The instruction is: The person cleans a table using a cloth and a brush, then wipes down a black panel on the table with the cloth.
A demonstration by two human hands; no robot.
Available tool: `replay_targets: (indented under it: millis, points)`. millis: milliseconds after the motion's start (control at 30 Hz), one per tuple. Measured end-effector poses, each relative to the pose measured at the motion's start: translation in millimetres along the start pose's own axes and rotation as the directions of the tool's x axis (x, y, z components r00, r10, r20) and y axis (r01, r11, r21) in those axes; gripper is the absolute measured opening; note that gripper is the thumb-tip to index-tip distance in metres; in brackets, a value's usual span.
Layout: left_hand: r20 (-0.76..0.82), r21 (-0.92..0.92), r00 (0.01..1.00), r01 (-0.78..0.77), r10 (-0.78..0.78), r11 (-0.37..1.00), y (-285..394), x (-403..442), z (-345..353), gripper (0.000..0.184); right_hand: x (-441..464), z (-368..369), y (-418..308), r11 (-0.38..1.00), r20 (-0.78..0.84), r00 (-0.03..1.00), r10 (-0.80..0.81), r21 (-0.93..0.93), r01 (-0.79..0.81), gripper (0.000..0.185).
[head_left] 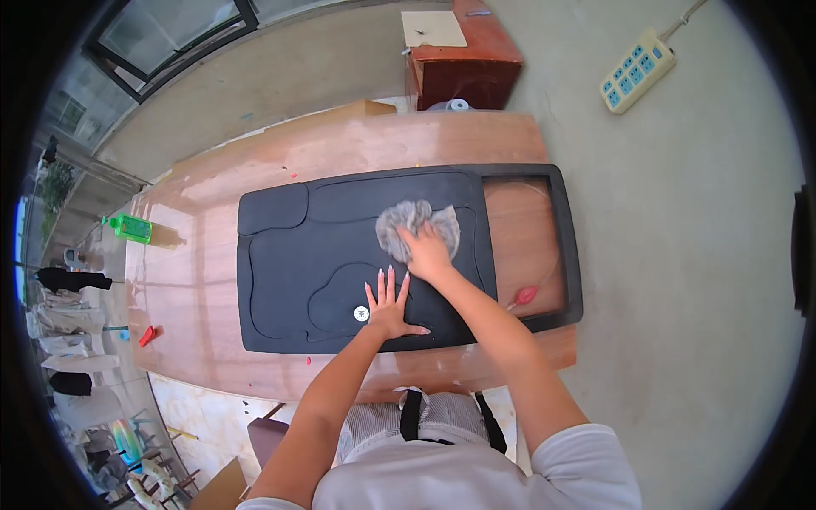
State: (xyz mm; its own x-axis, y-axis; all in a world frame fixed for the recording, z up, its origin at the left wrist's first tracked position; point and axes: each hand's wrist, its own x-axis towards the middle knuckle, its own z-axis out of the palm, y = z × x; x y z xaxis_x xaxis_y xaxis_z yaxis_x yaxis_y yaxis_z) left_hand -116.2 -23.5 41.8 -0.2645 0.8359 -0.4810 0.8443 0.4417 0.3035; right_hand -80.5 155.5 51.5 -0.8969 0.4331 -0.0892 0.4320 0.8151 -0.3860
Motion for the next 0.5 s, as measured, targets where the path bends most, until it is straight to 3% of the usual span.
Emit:
replay_targets:
  millis: [67,100,233,333,433,500]
  points:
    - [-0.03,0.029,0.999,-0.012,0.012,1.0,-2.3,-3.5,6.8,0.132,-35.0,2.1,1.1,0.997,0.042,0.997,-0.065,-0.045,0.067,0.074]
    - [-0.096,-0.008,0.994,-0.053,0.052,0.999,-4.6,-12.7,3.2,0.111,-40.2,1.5,4.2,0.993,0.034,0.995,-0.098,-0.068,0.101,0.075]
    - [-0.453,-0.349,0.854,0.095,-0.257,0.932,-18.0,-53.3,6.5,0.087,-28.8,0.3,8.4,0.979,0.032,0.986,-0.163,-0.117,0.166,0.077]
    - [-0.39,-0.486,0.83,0.182,-0.399,0.855,-23.7,-75.3,9.5,0.078,1.3,-1.0,4.0,0.991,0.033,0.995,-0.099,-0.093,0.101,0.078]
    - [-0.414,-0.396,0.859,0.128,-0.301,0.909,-22.6,-85.2,8.8,0.074,20.5,9.2,-3.1,0.996,-0.034,0.999,-0.011,-0.09,0.008,0.077]
    - [-0.445,-0.428,0.847,0.085,-0.292,0.9,-17.3,-83.9,4.9,0.072,4.7,10.0,-2.5,1.0,-0.045,0.999,-0.007,-0.008,0.007,0.077]
